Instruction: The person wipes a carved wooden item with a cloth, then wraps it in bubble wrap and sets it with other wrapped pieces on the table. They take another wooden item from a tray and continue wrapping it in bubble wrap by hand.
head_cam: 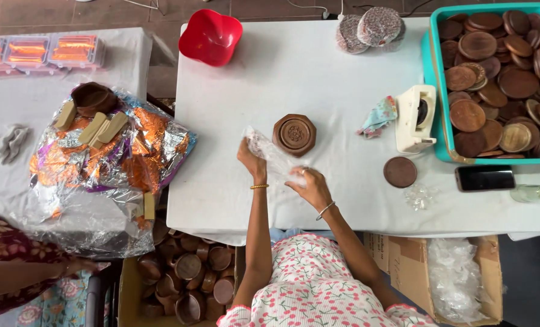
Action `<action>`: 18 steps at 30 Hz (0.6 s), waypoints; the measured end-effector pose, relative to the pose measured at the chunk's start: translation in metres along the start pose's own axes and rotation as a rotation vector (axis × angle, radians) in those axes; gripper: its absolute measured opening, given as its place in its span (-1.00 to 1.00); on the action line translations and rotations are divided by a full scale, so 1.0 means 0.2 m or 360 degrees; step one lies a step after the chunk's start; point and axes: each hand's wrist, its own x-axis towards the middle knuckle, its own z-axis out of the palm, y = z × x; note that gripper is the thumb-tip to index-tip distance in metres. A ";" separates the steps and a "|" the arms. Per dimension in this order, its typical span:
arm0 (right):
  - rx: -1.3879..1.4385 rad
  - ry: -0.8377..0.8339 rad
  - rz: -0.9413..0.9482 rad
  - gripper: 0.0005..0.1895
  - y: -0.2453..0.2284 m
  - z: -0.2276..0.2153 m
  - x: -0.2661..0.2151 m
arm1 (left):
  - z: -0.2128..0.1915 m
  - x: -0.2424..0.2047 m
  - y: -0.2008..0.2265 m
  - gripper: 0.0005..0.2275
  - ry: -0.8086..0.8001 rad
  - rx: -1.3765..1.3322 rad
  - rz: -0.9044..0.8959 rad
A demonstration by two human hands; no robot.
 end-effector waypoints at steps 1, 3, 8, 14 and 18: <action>-0.0102 0.0053 0.0061 -0.65 0.01 -0.01 -0.01 | -0.01 0.03 -0.06 -0.86 0.0101 0.0202 0.0028; -0.0209 0.0096 0.0112 -0.69 0.02 -0.06 0.00 | -0.04 0.05 -0.11 -0.82 0.0215 0.0399 0.0049; -0.0169 -0.0256 -0.0166 -0.64 0.10 -0.22 0.06 | -0.08 0.05 -0.20 -0.84 -0.0123 0.0464 0.0013; -0.0203 -0.0788 -0.0123 -0.34 0.36 -0.26 -0.04 | -0.10 0.01 -0.05 -0.78 -0.0200 0.0071 -0.0585; -0.0530 -0.0677 0.0368 -0.16 0.43 -0.20 0.00 | 0.02 -0.05 -0.33 -0.82 0.0066 0.0027 -0.0384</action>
